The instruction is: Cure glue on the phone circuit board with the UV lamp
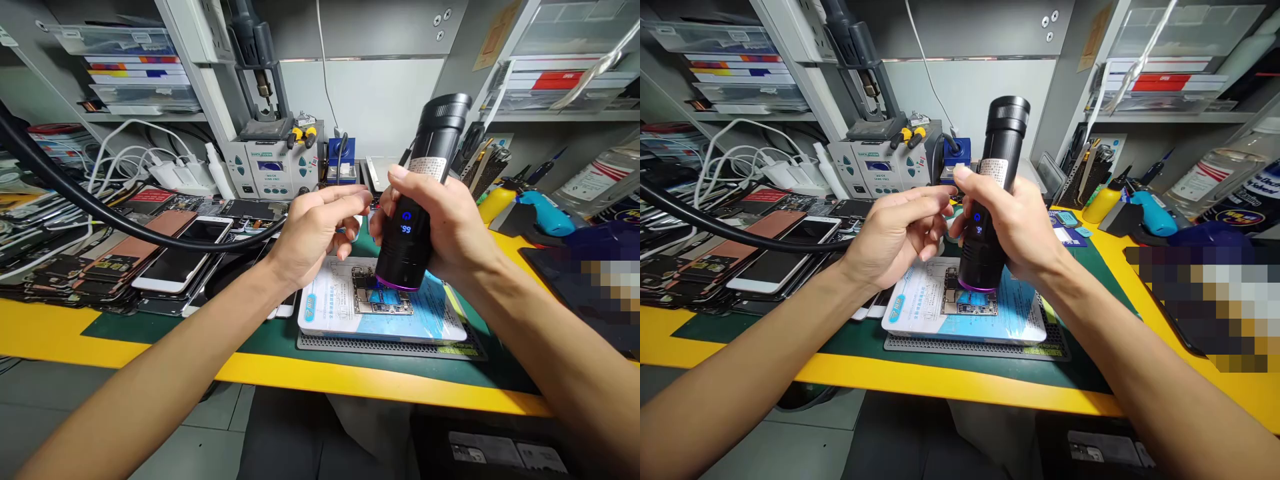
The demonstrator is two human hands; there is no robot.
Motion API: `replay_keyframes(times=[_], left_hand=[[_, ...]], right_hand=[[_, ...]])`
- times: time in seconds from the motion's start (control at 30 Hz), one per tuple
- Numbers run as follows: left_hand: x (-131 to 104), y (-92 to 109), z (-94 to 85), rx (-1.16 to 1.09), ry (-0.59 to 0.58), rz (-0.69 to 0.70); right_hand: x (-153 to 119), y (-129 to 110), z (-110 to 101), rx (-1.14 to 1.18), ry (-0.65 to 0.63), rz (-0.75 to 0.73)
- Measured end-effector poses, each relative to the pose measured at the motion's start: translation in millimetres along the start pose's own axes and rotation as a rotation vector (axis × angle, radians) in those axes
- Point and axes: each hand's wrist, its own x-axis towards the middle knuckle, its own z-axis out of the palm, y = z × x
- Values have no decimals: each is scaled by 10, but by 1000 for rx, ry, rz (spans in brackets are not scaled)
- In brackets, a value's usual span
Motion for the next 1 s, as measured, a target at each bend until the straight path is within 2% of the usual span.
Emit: replay_keyframes(times=[0.13,0.27,0.5,0.7,0.8,0.93,1.0], left_hand=[[-20,38,41,-169,2,-115],[-17,70,45,-318,57,-151],[20,-1,36,-348,138,-310],[11,46,21,-352,130,-226],[8,57,20,-336,126,-238],[-22,22,39,-268,82,-266],[-50,7,58,-224,51,-232]], right_hand=[[-4,28,38,-48,49,-52],[-37,46,77,-108,69,-168],[-118,15,142,-188,62,-264],[-143,-38,178,-200,55,-259],[-153,-83,177,-197,56,-250],[-169,-106,180,-177,11,-211],[-172,-88,181,-167,-31,-214]])
